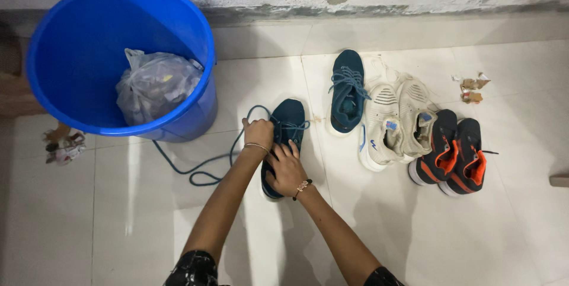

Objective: The person threads a blue shoelace through the eyelets of a teal shoe and ties it. They then repeat the process on the second teal shoe, lacing and tying it as well.

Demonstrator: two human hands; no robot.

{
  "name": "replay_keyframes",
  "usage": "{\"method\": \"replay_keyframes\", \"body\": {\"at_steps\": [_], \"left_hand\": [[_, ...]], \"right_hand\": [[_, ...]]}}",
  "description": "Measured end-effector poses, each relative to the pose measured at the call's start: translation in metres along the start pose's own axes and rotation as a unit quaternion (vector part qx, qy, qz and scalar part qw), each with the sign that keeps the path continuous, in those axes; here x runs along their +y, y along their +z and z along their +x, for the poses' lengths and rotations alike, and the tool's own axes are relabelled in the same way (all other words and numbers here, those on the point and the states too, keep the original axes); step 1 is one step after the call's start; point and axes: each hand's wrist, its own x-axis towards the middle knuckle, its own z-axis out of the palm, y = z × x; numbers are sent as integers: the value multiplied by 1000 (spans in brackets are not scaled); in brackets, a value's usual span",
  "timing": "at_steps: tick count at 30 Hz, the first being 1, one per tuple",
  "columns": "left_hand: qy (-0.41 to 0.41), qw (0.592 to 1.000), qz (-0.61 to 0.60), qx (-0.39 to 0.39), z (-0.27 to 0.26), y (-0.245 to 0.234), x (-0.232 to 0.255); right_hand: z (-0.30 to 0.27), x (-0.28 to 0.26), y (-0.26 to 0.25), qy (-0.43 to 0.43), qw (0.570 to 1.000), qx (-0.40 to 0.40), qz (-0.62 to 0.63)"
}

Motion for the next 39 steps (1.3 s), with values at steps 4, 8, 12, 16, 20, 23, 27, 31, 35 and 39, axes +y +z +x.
{"method": "replay_keyframes", "body": {"at_steps": [4,8,12,16,20,23,27,31,35,39], "left_hand": [[27,999,37,-28,-14,-4,-34],[-74,989,-40,-120,-46,15,-95],[-63,960,-239,-129,-58,53,-118],[-100,993,-60,-30,-45,77,-119],[-194,964,-180,20,-50,76,-118],[-165,977,-133,33,-49,57,-104],[-114,961,-226,112,-46,23,-90],[-133,854,-483,140,-26,-15,-78],[-94,683,-722,64,-21,-32,-61],[-153,631,-758,56,-20,-47,-71]], "right_hand": [[1,12,-12,-17,999,-25,-10],[6,20,-21,-31,999,-24,-14],[7,24,-20,-49,998,-22,-17],[6,28,-17,-52,998,-36,-25],[4,27,-14,-46,998,-37,-18],[8,29,-16,-48,998,-37,-27],[5,19,-21,-31,997,-54,-39],[19,-4,-29,35,992,117,-38],[49,-31,-21,81,924,198,316],[63,-18,-17,209,773,100,590]]}}
